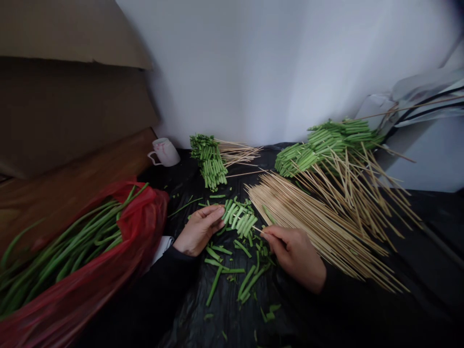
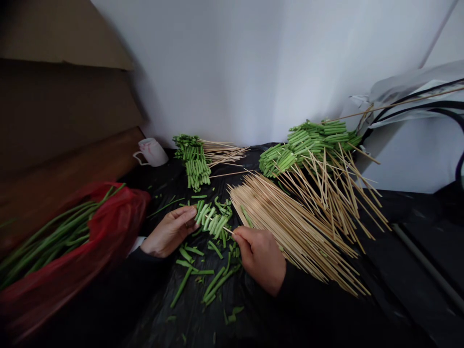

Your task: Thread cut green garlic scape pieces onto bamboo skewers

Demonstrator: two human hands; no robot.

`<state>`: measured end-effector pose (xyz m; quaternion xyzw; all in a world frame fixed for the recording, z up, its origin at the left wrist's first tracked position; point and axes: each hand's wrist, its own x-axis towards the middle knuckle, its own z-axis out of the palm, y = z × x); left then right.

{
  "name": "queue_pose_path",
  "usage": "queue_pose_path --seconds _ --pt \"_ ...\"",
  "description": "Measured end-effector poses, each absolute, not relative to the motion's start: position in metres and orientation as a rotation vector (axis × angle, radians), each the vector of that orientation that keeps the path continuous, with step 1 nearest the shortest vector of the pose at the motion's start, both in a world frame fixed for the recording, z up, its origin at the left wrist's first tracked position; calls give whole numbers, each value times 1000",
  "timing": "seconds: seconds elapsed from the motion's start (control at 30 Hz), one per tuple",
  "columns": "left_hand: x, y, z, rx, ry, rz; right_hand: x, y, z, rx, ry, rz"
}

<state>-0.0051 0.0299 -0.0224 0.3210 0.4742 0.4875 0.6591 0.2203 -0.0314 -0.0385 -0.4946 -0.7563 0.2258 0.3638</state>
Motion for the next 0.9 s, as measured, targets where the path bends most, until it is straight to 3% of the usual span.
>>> queue_pose_path --seconds 0.4,0.9 --pt "-1 26 -21 822 1042 1055 225 -25 -37 -1285 -1948 598" --pt "-9 37 -22 772 1050 1363 245 -28 -3 -1388 -2285 638"
